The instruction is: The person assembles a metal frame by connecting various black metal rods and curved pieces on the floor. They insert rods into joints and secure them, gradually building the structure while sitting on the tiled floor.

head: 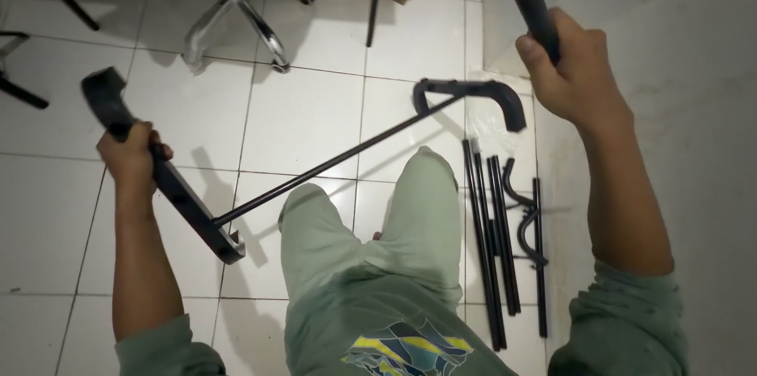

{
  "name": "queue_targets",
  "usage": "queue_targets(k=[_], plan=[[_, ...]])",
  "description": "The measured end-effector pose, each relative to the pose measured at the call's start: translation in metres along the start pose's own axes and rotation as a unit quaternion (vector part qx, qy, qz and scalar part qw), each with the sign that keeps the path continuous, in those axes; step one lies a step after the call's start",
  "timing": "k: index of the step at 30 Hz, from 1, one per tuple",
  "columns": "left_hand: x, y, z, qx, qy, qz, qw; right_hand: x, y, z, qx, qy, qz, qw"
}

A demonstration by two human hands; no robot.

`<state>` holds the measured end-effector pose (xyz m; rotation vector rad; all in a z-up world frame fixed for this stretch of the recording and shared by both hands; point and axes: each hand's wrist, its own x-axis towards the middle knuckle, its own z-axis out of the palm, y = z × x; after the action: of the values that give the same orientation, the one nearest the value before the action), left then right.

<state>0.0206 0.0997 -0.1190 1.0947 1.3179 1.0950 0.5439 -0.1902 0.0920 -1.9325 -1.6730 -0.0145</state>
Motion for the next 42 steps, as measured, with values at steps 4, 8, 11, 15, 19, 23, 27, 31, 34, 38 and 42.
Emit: queue_targets(k=[4,8,11,15,19,23,27,31,34,38,42], plan=[[0.016,-0.010,0.005,-0.002,0.009,0.003,1.000,-0.035,0.028,-0.003,0.102,0.022,-0.009,0.994],[0.027,-0.026,0.008,0.015,-0.010,0.002,1.000,-0.069,0.062,0.014,0.222,0.063,0.077,0.970],[0.034,-0.041,0.013,-0.005,-0.033,0.016,0.999,-0.092,0.085,0.040,0.261,0.113,0.132,0.950],[0.045,-0.066,0.014,-0.021,-0.046,0.036,0.998,-0.129,0.114,0.085,0.295,0.171,0.197,0.919],[0.059,-0.089,0.016,-0.022,-0.011,0.032,0.999,-0.175,0.147,0.142,0.297,0.183,0.343,0.873],[0.061,-0.118,0.029,-0.053,-0.016,0.020,0.998,-0.230,0.196,0.210,0.350,0.148,0.417,0.826],[0.065,-0.131,0.046,-0.066,-0.009,0.010,0.998,-0.268,0.242,0.281,0.325,0.113,0.453,0.823],[0.077,-0.145,0.068,-0.066,-0.008,-0.008,0.998,-0.291,0.277,0.337,0.294,0.086,0.437,0.846],[0.085,-0.158,0.072,-0.054,-0.015,0.001,0.998,-0.294,0.292,0.371,0.178,0.077,0.367,0.910],[0.101,-0.177,0.076,-0.036,-0.006,0.002,0.999,-0.296,0.302,0.392,0.068,0.035,0.361,0.929],[0.122,-0.208,0.085,-0.050,0.007,0.033,0.998,-0.284,0.293,0.411,0.077,0.026,0.393,0.916]])
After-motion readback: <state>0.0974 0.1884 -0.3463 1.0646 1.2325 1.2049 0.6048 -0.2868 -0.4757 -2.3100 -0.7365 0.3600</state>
